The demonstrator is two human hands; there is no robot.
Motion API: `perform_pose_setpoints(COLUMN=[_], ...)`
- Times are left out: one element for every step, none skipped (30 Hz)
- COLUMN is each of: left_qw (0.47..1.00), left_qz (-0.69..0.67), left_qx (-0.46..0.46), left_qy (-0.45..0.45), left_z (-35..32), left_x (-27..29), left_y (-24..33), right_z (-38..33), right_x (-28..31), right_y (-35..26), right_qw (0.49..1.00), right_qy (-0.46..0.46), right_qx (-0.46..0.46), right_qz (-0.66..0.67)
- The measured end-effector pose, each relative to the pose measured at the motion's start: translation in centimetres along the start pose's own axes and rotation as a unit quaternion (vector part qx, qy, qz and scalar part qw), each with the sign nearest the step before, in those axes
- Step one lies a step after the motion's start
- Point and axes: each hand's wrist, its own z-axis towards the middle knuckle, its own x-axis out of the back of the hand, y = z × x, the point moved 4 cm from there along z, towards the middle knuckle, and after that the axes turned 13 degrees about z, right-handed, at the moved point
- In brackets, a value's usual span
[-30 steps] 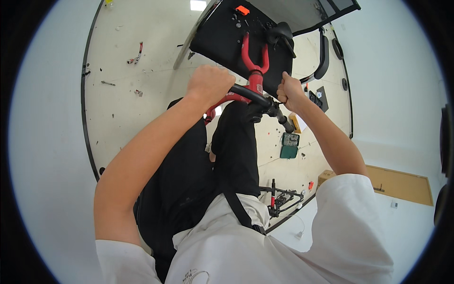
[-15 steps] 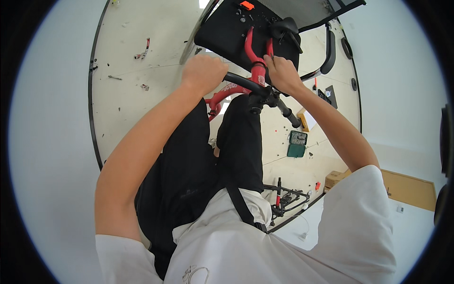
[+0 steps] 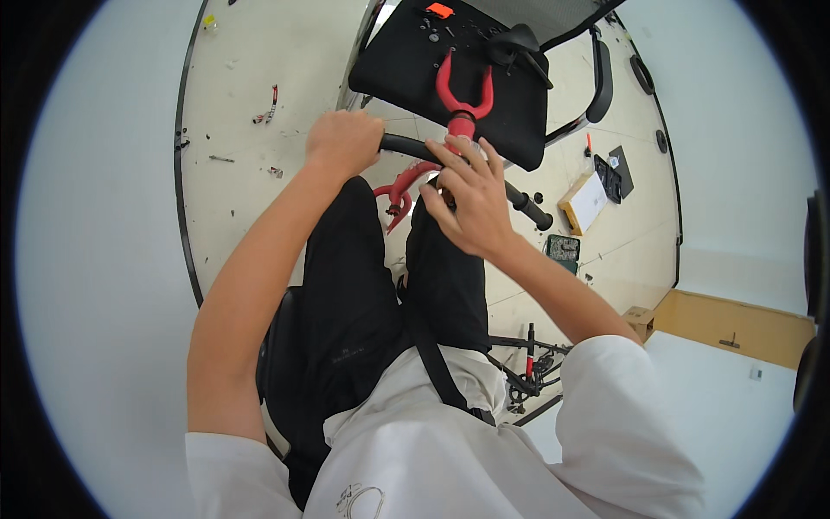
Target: The person assembles a bicycle handlebar by tightening bolts on the stem and attaching a red fork. They use an Allen key to secure the components and adjust the handlebar position.
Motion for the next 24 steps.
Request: perform_pose_setpoints(left_qw=[1.0,1.0,0.999,0.999,0.999,0.998,0.998,0.999,0.999,0.999,0.999,0.999,0.999,0.999,0.998,0.998,0.998,0.997,0.997,0.996,0.996,0.996,0.997,0.998], left_qz=[-0.01,0.001,0.011,0.022,0.026,0.031,0.037,0.026,0.014,0.001,0.003,0.006,0.005,0.002,0.0,-0.001,-0.007,-0.013,-0.021,-0.031,-0.038,-0.045,-0.04,-0.039], left_qx=[0.002,-0.007,-0.016,-0.024,-0.03,-0.036,-0.04,-0.035,-0.029,-0.027,-0.024,-0.02,-0.02,-0.019,-0.021,-0.023,-0.028,-0.031,-0.037,-0.035,-0.031,-0.026,-0.018,-0.015], left_qy=[0.0,0.013,0.025,0.037,0.036,0.034,0.033,0.031,0.03,0.03,0.035,0.04,0.045,0.047,0.051,0.055,0.059,0.063,0.07,0.071,0.071,0.071,0.061,0.052], left_z=[-0.2,-0.1,0.0,0.1,0.2,0.2,0.3,0.2,0.0,-0.2,-0.2,-0.2,-0.3,-0.3,-0.1,0.0,-0.1,-0.1,0.0,0.0,-0.2,-0.2,-0.3,-0.2], left_x=[0.0,-0.2,-0.5,-0.7,-0.9,-1.2,-1.4,-1.8,-2.3,-2.7,-2.7,-2.8,-2.8,-2.7,-2.4,-2.3,-2.4,-2.5,-2.6,-2.7,-2.8,-2.8,-2.7,-2.6], left_y=[-0.2,-0.3,-0.4,-0.4,-0.4,-0.3,-0.5,-0.7,-0.9,-1.0,-1.0,-1.1,-0.9,-0.8,-0.6,-0.4,-0.3,-0.3,0.0,0.2,0.3,0.2,0.2,0.7], right_z=[-1.0,-1.8,-2.6,-3.5,-4.9,-6.4,-7.9,-9.2,-10.1,-10.8,-11.3,-11.5,-11.8,-11.6,-11.2,-10.6,-9.2,-7.7,-6.1,-3.9,-1.6,0.8,3.2,5.4], right_x=[-0.1,0.2,0.5,0.9,1.2,1.8,2.5,3.1,3.7,4.5,5.2,5.8,6.4,6.9,8.0,8.6,8.9,8.6,8.3,8.0,7.1,6.1,5.0,4.1], right_y=[0.0,-0.3,-0.7,-1.1,-0.8,-0.4,-0.1,0.5,1.3,2.2,3.3,4.9,6.6,8.5,10.5,12.6,14.1,15.6,16.6,17.3,17.2,16.9,15.8,13.9], right_qw=[0.999,0.999,0.998,0.997,0.997,0.995,0.993,0.99,0.979,0.964,0.953,0.942,0.926,0.907,0.902,0.896,0.884,0.852,0.852,0.851,0.841,0.832,0.831,0.822], right_qy=[-0.035,-0.023,-0.012,-0.001,-0.016,-0.009,-0.001,0.008,0.028,0.047,0.062,0.071,0.078,0.084,0.067,0.052,0.048,0.056,0.072,0.059,0.04,-0.008,-0.043,-0.056], right_qx=[-0.019,-0.029,-0.04,-0.049,-0.048,-0.08,-0.108,-0.137,-0.184,-0.232,-0.268,-0.29,-0.318,-0.344,-0.362,-0.379,-0.396,-0.414,-0.412,-0.42,-0.416,-0.419,-0.401,-0.392], right_qz=[0.019,0.033,0.047,0.06,0.063,0.054,0.047,0.042,0.082,0.118,0.124,0.151,0.189,0.228,0.226,0.226,0.243,0.315,0.316,0.309,0.344,0.364,0.383,0.41])
